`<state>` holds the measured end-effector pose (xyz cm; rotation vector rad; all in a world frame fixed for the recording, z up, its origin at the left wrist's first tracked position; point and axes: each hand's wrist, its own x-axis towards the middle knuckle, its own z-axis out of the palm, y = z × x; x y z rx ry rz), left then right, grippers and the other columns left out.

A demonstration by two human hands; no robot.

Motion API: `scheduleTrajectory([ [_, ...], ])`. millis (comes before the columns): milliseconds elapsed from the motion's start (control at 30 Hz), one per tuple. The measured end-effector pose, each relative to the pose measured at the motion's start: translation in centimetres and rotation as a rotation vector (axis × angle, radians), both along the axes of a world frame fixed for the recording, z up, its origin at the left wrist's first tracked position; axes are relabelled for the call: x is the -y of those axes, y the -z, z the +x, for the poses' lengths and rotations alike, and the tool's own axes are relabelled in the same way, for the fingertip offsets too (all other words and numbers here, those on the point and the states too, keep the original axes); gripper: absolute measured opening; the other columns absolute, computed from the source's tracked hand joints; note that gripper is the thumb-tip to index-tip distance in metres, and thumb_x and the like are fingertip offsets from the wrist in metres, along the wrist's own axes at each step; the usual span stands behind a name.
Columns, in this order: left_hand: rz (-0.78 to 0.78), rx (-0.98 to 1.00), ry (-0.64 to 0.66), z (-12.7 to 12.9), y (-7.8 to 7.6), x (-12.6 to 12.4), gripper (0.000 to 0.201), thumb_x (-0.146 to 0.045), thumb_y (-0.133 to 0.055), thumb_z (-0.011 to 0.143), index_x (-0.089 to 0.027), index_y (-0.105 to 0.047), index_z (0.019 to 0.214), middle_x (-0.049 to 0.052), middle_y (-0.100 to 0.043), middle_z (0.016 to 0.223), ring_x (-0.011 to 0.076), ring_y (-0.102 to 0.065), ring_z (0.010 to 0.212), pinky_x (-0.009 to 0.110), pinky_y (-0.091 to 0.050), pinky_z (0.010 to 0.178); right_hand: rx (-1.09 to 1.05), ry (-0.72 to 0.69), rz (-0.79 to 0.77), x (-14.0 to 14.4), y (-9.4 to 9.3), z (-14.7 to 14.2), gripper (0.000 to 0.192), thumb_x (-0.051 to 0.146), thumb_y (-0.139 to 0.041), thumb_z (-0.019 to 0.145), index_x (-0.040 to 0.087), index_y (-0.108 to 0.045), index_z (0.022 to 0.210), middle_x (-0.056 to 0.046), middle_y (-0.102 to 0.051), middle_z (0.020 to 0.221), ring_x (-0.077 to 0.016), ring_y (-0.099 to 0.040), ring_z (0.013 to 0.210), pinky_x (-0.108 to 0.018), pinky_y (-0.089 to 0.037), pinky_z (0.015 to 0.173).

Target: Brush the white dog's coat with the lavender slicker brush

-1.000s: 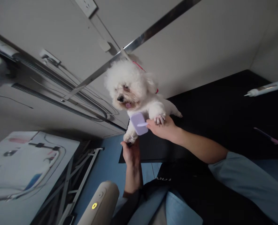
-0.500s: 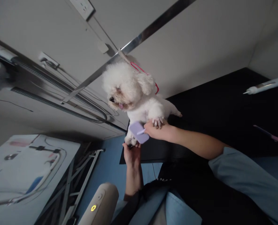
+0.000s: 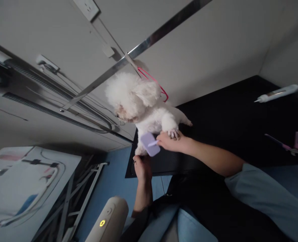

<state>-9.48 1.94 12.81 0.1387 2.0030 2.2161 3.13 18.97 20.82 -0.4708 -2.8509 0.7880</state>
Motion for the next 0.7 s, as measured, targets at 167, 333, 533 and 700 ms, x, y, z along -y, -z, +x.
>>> scheduleTrajectory([
  [167,0.056,0.043,0.119,-0.1,0.3,-0.2,0.046,-0.048,-0.045,0.093,-0.012,-0.072,0.096,0.011,-0.073,0.086,0.018,-0.065,0.072,0.028,-0.049,0.064,-0.101,0.068,-0.124,0.3,2.0,-0.2,0.031,0.04,-0.045,0.1,0.021,-0.07,0.101,-0.005,-0.069,0.104,-0.0161,-0.062,0.086,-0.025,-0.041,0.078],
  [333,0.128,0.149,0.292,-1.0,1.3,-1.6,0.039,-0.043,-0.071,0.074,-0.012,-0.073,0.097,0.007,-0.073,0.086,0.0151,-0.065,0.069,0.024,-0.048,0.063,0.071,0.108,-0.298,4.8,7.3,1.1,0.029,0.036,-0.04,0.1,0.019,-0.064,0.094,-0.006,-0.069,0.092,-0.0169,-0.061,0.079,-0.027,-0.041,0.071],
  [533,-0.007,0.342,0.816,-0.2,4.8,-2.5,0.045,-0.046,-0.086,0.055,-0.011,-0.065,0.073,-0.004,-0.052,0.049,0.0064,-0.042,0.043,0.02,-0.032,0.045,-0.214,0.241,-1.008,7.6,11.8,2.8,0.031,0.042,-0.03,0.099,0.021,-0.05,0.088,0.005,-0.049,0.056,-0.0114,-0.048,0.049,-0.023,-0.039,0.053],
  [700,-0.067,0.424,0.821,3.5,10.9,-3.7,0.043,-0.044,-0.085,0.054,-0.015,-0.054,0.06,-0.008,-0.042,0.045,0.0045,-0.034,0.043,0.019,-0.026,0.045,-0.345,0.468,-1.418,9.3,16.2,6.0,0.035,0.056,-0.042,0.091,0.023,-0.044,0.082,0.01,-0.044,0.046,-0.0092,-0.04,0.035,-0.02,-0.031,0.04],
])
